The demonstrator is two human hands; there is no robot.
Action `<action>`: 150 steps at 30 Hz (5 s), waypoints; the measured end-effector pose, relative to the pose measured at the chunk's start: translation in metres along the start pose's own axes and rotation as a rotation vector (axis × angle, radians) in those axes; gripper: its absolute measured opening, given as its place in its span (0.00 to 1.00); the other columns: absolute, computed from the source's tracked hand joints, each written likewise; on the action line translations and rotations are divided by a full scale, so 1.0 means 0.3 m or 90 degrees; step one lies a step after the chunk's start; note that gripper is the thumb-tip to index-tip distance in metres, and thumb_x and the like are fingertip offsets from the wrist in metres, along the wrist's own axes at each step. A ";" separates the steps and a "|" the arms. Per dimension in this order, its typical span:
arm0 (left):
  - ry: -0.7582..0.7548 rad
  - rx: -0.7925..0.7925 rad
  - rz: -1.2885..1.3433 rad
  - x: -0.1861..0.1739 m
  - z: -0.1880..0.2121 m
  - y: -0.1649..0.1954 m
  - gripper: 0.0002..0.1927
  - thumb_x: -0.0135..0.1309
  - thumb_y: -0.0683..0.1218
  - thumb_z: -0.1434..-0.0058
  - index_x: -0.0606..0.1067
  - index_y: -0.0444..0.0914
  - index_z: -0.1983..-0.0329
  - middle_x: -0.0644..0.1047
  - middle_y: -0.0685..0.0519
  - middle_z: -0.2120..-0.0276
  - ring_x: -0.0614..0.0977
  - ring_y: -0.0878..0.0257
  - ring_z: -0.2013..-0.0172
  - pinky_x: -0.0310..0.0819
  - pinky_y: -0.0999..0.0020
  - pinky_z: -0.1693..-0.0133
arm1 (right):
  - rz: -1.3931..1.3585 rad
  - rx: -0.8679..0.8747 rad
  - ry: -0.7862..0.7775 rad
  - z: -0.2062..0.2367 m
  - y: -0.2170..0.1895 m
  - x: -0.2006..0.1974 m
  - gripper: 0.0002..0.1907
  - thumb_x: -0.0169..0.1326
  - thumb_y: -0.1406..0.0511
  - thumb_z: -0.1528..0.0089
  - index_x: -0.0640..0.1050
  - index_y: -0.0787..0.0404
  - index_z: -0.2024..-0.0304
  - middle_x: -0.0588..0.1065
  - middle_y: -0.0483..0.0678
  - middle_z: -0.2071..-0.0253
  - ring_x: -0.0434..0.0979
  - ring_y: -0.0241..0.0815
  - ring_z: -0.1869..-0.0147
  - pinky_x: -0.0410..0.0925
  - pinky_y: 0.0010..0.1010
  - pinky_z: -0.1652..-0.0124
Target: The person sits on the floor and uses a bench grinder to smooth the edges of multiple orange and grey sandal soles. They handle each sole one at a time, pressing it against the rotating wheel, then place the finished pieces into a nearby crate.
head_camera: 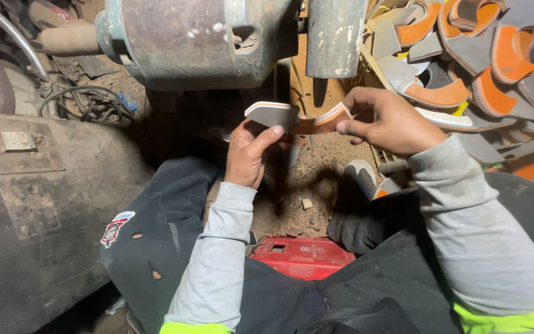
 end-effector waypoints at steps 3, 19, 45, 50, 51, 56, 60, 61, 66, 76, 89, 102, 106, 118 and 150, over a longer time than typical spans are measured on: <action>0.020 -0.073 0.040 -0.001 -0.015 -0.094 0.13 0.58 0.39 0.33 0.77 0.30 0.47 0.80 0.49 0.56 0.80 0.60 0.58 0.76 0.63 0.54 | 0.000 0.022 0.049 0.011 -0.009 -0.067 0.12 0.59 0.63 0.36 0.75 0.65 0.58 0.78 0.46 0.68 0.78 0.32 0.68 0.72 0.25 0.67; -0.002 -0.225 0.256 0.081 -0.044 -0.292 0.22 0.54 0.49 0.33 0.72 0.31 0.41 0.80 0.41 0.53 0.81 0.54 0.57 0.79 0.58 0.55 | 0.044 -0.073 0.189 -0.028 -0.094 -0.166 0.13 0.57 0.63 0.31 0.73 0.68 0.56 0.74 0.44 0.71 0.73 0.30 0.72 0.68 0.22 0.72; 0.091 -0.156 0.246 -0.065 -0.020 -0.245 0.09 0.58 0.40 0.35 0.76 0.28 0.55 0.81 0.45 0.56 0.82 0.56 0.54 0.77 0.60 0.49 | -0.065 -0.082 0.148 -0.017 -0.096 -0.022 0.13 0.53 0.67 0.34 0.73 0.69 0.49 0.78 0.46 0.67 0.81 0.36 0.70 0.75 0.27 0.69; 0.061 -0.208 0.236 -0.073 0.016 -0.241 0.11 0.58 0.43 0.37 0.77 0.28 0.58 0.81 0.43 0.61 0.81 0.53 0.61 0.77 0.57 0.56 | -0.035 -0.039 0.156 -0.011 -0.047 0.004 0.11 0.55 0.65 0.33 0.72 0.68 0.57 0.77 0.47 0.70 0.82 0.37 0.70 0.74 0.27 0.70; 0.065 -0.212 0.238 -0.078 0.021 -0.235 0.10 0.58 0.42 0.37 0.77 0.29 0.58 0.81 0.43 0.61 0.81 0.53 0.61 0.78 0.57 0.56 | 0.011 -0.038 0.146 -0.007 -0.041 0.012 0.11 0.57 0.65 0.34 0.73 0.68 0.58 0.76 0.48 0.70 0.80 0.37 0.70 0.72 0.28 0.70; 0.116 -0.151 0.108 -0.128 0.024 -0.145 0.09 0.59 0.42 0.38 0.75 0.31 0.59 0.81 0.46 0.62 0.82 0.57 0.64 0.78 0.60 0.59 | -0.025 0.034 -0.025 -0.005 0.009 0.063 0.10 0.58 0.65 0.37 0.74 0.67 0.61 0.78 0.46 0.69 0.79 0.33 0.66 0.75 0.26 0.69; 0.022 -0.045 -0.020 -0.063 0.004 -0.062 0.13 0.60 0.41 0.36 0.79 0.27 0.51 0.82 0.45 0.59 0.82 0.59 0.61 0.77 0.64 0.54 | -0.015 -0.001 -0.010 0.000 -0.021 0.013 0.10 0.58 0.65 0.37 0.74 0.65 0.59 0.79 0.45 0.66 0.78 0.31 0.64 0.75 0.23 0.66; 0.012 -0.049 -0.008 -0.043 -0.003 -0.065 0.14 0.60 0.41 0.37 0.78 0.29 0.50 0.81 0.46 0.59 0.82 0.59 0.62 0.78 0.63 0.56 | -0.002 -0.006 0.012 0.007 -0.032 -0.018 0.10 0.58 0.65 0.37 0.74 0.65 0.58 0.78 0.45 0.66 0.79 0.31 0.65 0.74 0.23 0.66; -0.013 -0.158 0.098 0.056 -0.014 -0.175 0.16 0.56 0.44 0.36 0.74 0.32 0.47 0.80 0.47 0.60 0.83 0.55 0.63 0.79 0.60 0.61 | 0.039 -0.035 0.125 0.020 -0.092 -0.134 0.11 0.58 0.63 0.33 0.74 0.64 0.54 0.76 0.44 0.67 0.75 0.31 0.68 0.70 0.22 0.69; -0.020 -0.228 0.325 0.086 -0.058 -0.345 0.17 0.55 0.43 0.34 0.71 0.31 0.44 0.77 0.43 0.53 0.82 0.50 0.56 0.80 0.58 0.57 | 0.137 -0.149 0.203 -0.014 -0.174 -0.160 0.10 0.55 0.66 0.29 0.72 0.68 0.55 0.74 0.45 0.66 0.76 0.32 0.72 0.69 0.24 0.73; -0.002 -0.221 0.256 0.039 -0.060 -0.322 0.15 0.55 0.44 0.34 0.75 0.31 0.48 0.80 0.45 0.56 0.82 0.54 0.59 0.78 0.60 0.58 | 0.129 -0.182 0.208 -0.017 -0.200 -0.119 0.13 0.53 0.68 0.31 0.75 0.66 0.45 0.79 0.46 0.59 0.77 0.32 0.68 0.72 0.26 0.67; 0.030 -0.204 0.234 -0.074 -0.019 -0.273 0.11 0.57 0.41 0.35 0.77 0.29 0.53 0.81 0.45 0.59 0.83 0.56 0.59 0.78 0.59 0.53 | -0.052 -0.117 0.196 -0.017 -0.079 0.006 0.12 0.54 0.65 0.32 0.72 0.66 0.50 0.74 0.44 0.68 0.78 0.33 0.69 0.74 0.25 0.70; 0.031 -0.228 0.210 -0.089 0.005 -0.248 0.11 0.57 0.42 0.37 0.78 0.30 0.55 0.82 0.45 0.62 0.82 0.57 0.62 0.78 0.60 0.57 | 0.032 -0.080 0.191 0.001 -0.057 0.027 0.12 0.56 0.64 0.32 0.71 0.68 0.58 0.75 0.46 0.70 0.80 0.34 0.70 0.72 0.25 0.71; 0.016 0.032 -0.107 -0.011 0.014 -0.011 0.16 0.62 0.39 0.37 0.79 0.31 0.46 0.82 0.49 0.56 0.81 0.62 0.58 0.77 0.67 0.53 | -0.043 -0.012 0.033 -0.002 -0.008 -0.008 0.11 0.57 0.65 0.36 0.73 0.67 0.56 0.78 0.44 0.68 0.79 0.33 0.64 0.73 0.24 0.64; 0.060 -0.142 0.095 -0.079 0.003 -0.099 0.15 0.60 0.43 0.37 0.77 0.28 0.51 0.81 0.47 0.59 0.82 0.59 0.60 0.77 0.59 0.55 | -0.034 0.032 -0.026 0.007 -0.005 0.060 0.12 0.58 0.64 0.37 0.73 0.67 0.61 0.77 0.47 0.69 0.82 0.34 0.65 0.78 0.28 0.67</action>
Point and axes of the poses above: each hand's wrist, its own z-axis away from the middle knuckle, its own x-axis out of the palm, y = z × x, the point moved 8 cm from there along -z, towards the middle knuckle
